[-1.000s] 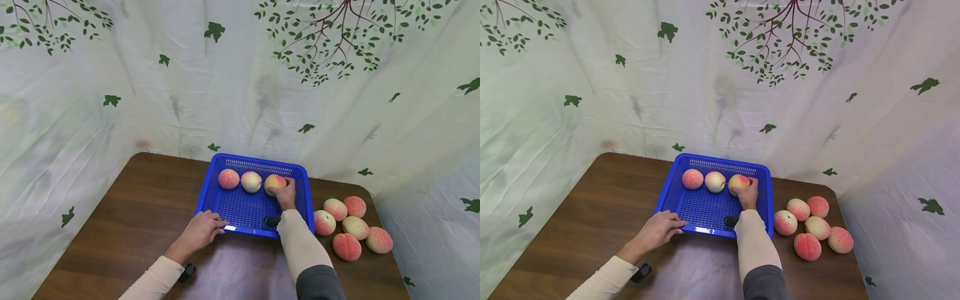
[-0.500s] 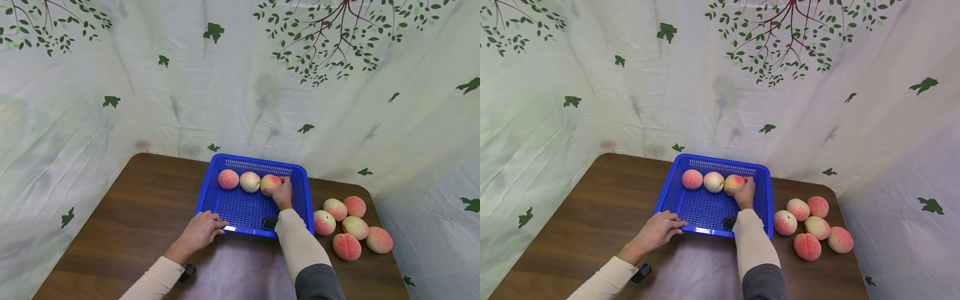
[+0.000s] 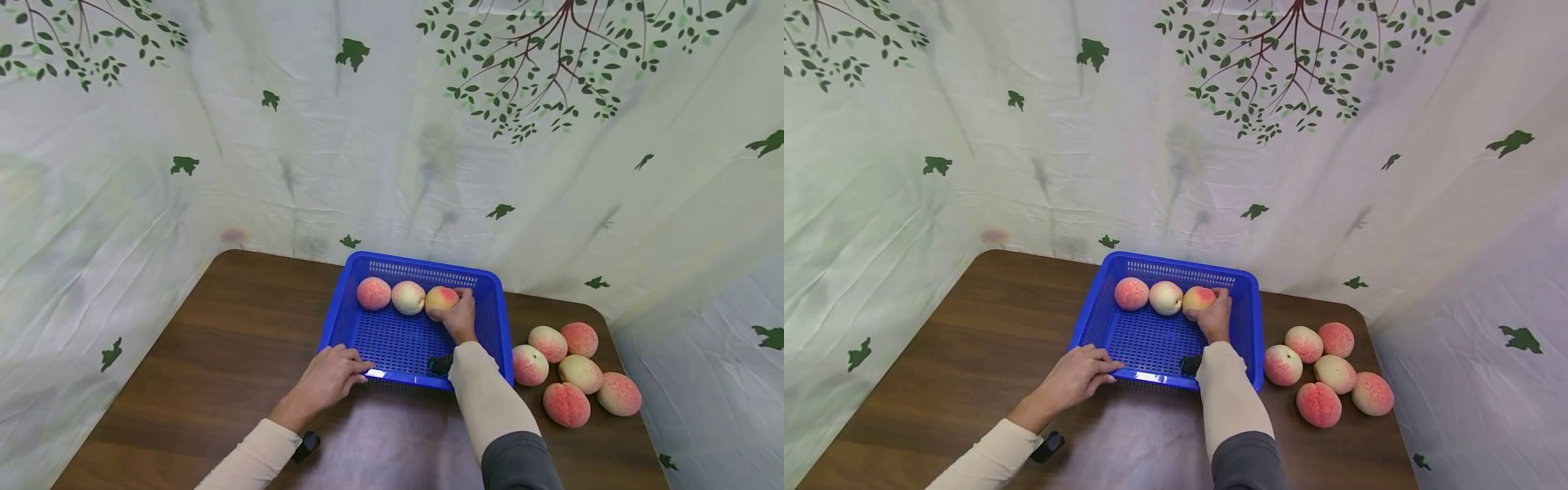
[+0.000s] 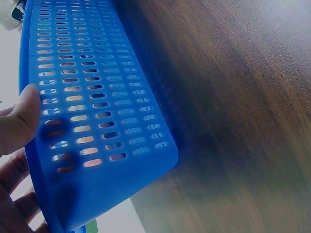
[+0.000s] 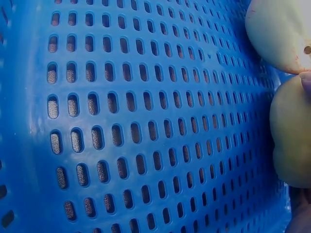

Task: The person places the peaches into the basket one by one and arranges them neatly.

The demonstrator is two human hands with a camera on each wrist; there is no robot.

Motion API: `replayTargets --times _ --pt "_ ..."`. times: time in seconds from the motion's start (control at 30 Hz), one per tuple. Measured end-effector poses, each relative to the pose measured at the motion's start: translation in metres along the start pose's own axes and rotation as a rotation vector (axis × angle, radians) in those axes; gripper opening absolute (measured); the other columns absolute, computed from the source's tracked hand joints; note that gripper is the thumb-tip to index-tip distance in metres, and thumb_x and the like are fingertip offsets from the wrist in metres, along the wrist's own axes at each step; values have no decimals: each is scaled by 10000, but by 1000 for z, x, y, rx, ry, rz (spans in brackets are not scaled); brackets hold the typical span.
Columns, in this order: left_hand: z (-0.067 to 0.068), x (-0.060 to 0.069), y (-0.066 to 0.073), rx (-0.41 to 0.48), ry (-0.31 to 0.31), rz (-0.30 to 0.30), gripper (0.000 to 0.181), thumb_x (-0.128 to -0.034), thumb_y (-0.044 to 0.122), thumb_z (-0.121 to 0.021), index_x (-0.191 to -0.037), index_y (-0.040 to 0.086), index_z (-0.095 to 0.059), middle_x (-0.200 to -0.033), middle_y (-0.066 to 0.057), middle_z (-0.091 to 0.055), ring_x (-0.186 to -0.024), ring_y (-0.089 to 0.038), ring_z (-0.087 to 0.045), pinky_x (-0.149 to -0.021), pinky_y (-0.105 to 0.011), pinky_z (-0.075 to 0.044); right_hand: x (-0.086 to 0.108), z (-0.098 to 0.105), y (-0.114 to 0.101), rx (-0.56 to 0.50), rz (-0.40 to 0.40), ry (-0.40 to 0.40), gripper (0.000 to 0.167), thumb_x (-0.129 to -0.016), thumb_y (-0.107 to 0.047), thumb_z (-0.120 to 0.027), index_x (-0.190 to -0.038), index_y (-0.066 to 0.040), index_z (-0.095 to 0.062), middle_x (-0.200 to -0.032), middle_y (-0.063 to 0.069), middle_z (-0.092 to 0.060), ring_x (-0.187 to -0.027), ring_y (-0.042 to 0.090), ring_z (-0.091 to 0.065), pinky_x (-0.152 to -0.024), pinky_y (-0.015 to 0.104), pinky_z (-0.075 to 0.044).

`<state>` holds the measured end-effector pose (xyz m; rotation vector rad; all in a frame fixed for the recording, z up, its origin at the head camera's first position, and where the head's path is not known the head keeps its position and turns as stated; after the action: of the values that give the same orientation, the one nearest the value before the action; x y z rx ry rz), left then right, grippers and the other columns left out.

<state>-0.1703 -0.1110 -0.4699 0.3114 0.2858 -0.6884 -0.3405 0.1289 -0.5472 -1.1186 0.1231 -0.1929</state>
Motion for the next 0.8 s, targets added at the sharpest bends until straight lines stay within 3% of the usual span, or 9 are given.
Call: replayTargets --times 0.27,0.53,0.8 --pt "0 0 0 -5 -3 -2 203 -785 216 -768 -986 191 -776 -817 43 -651 -689 -163 -539 -586 -281 -404 -1 -2 -2 -21 -29 -38 887 -621 -70 -869 -1365 -23 -387 -1296 254 -423 -1172 386 -468 -993 500 -389" --pt "-2 0 1 2 -5 1 209 -780 205 -773 -989 189 -776 -814 43 -651 -680 -167 -543 -580 -287 -406 0 6 -11 -159 -54 -40 859 -670 -80 -842 -1387 -30 -371 -1329 253 -410 -1211 384 -432 -999 509 -374" --pt "0 0 0 10 2 2 201 -780 199 -773 -981 180 -777 -808 38 -651 -676 -164 -536 -576 -285 -404 7 27 -32 -239 -62 -44 788 -762 -136 -804 -1410 -71 -359 -1440 224 -320 -1322 393 -327 -1029 535 -346"
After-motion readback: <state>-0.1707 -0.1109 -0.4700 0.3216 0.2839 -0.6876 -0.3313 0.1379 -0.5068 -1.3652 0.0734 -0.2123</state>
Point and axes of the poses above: each hand's wrist, its own x-axis away from the middle knuckle, its own z-axis out of the back of the hand, y = z × x, the point moved 7 cm from there along -x, towards the middle knuckle
